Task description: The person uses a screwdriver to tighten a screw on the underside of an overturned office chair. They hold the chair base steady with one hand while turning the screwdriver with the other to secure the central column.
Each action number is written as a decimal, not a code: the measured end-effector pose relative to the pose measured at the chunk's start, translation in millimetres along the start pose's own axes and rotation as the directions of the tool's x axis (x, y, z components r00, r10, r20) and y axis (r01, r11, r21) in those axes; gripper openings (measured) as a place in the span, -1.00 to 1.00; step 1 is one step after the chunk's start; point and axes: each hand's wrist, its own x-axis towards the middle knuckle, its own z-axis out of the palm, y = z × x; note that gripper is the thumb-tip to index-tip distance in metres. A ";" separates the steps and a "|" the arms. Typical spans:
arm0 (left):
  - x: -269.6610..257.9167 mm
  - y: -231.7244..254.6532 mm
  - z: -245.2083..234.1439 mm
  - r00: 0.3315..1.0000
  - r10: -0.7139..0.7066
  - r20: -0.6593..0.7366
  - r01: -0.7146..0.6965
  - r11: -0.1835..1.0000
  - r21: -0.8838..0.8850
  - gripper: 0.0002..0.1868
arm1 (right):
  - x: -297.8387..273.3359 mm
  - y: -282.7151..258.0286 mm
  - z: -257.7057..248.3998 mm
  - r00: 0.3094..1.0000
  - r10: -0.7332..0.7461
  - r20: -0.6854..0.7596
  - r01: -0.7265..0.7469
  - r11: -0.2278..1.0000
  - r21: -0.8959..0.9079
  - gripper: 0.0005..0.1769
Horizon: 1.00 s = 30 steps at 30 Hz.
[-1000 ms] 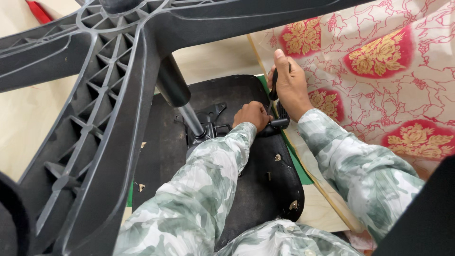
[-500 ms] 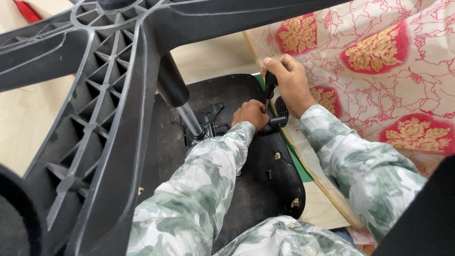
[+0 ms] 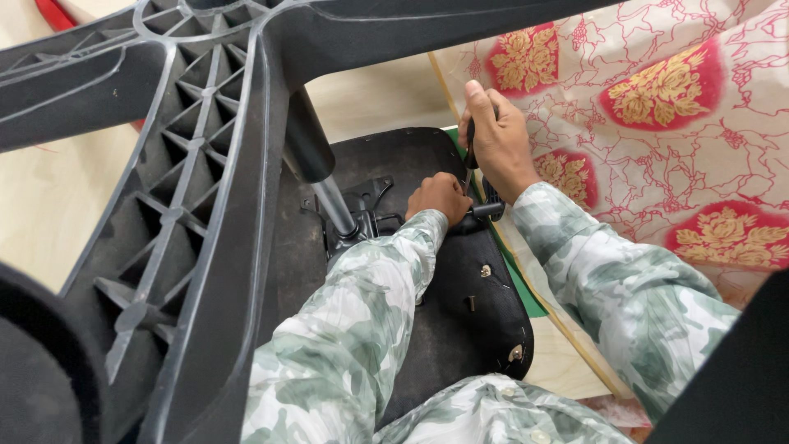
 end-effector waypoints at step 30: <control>-0.8 -2.6 -1.3 0.998 0.065 0.009 -0.065 0.998 0.008 -0.74 | 1.4 -0.6 0.9 0.998 0.056 0.002 -0.056 0.995 0.081 -0.71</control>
